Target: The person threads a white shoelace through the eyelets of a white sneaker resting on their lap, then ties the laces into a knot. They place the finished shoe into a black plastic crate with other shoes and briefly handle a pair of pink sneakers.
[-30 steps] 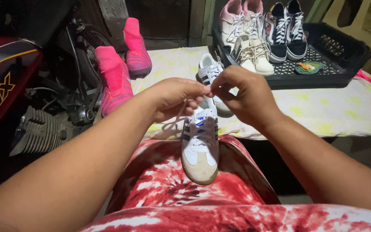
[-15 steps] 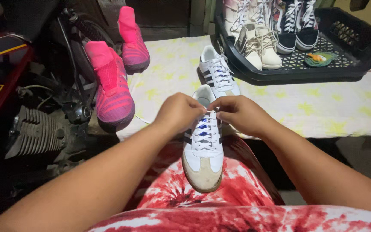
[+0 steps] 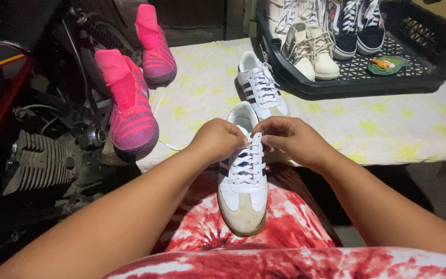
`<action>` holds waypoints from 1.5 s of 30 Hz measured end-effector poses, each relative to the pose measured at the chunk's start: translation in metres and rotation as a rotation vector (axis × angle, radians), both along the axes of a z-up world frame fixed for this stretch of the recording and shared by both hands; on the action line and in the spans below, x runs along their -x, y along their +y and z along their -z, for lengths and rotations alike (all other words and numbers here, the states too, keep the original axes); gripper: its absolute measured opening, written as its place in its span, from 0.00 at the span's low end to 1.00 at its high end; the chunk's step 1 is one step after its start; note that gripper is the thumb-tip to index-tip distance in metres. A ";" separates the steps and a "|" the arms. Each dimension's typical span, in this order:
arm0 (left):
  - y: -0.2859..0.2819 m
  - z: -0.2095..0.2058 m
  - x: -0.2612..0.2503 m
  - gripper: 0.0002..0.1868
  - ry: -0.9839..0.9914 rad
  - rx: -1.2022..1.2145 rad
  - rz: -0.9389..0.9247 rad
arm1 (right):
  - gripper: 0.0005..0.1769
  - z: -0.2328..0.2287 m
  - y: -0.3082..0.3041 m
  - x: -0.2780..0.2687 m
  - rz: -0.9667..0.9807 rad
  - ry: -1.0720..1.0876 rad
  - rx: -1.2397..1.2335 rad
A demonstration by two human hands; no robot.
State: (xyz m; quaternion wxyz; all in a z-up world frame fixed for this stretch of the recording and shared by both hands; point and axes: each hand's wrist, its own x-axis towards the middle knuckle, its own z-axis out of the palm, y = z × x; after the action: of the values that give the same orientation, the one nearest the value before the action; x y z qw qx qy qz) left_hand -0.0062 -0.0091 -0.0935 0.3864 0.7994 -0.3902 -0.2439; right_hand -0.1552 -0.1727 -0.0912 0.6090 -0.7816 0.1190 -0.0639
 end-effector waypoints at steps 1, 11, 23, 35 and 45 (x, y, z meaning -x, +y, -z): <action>-0.002 -0.001 0.000 0.08 -0.090 -0.034 0.025 | 0.14 0.001 0.000 -0.001 -0.006 -0.006 -0.018; -0.009 0.003 -0.021 0.09 0.100 0.078 0.316 | 0.12 0.009 -0.002 0.016 0.116 -0.011 -0.221; -0.025 0.025 -0.027 0.10 0.215 0.098 0.329 | 0.09 0.006 0.014 0.014 0.261 0.003 -0.236; -0.017 0.010 -0.031 0.12 0.015 -0.001 0.255 | 0.06 -0.009 -0.022 0.039 0.378 -0.050 0.089; -0.004 0.007 -0.027 0.11 0.202 0.133 0.209 | 0.06 -0.081 -0.075 0.103 0.496 -0.416 0.028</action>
State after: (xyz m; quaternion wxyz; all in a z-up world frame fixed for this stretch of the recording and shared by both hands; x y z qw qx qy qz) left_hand 0.0212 -0.0134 -0.1000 0.4481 0.6986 -0.4456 -0.3356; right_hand -0.2582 -0.2474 -0.0101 0.5755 -0.7071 0.1778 -0.3703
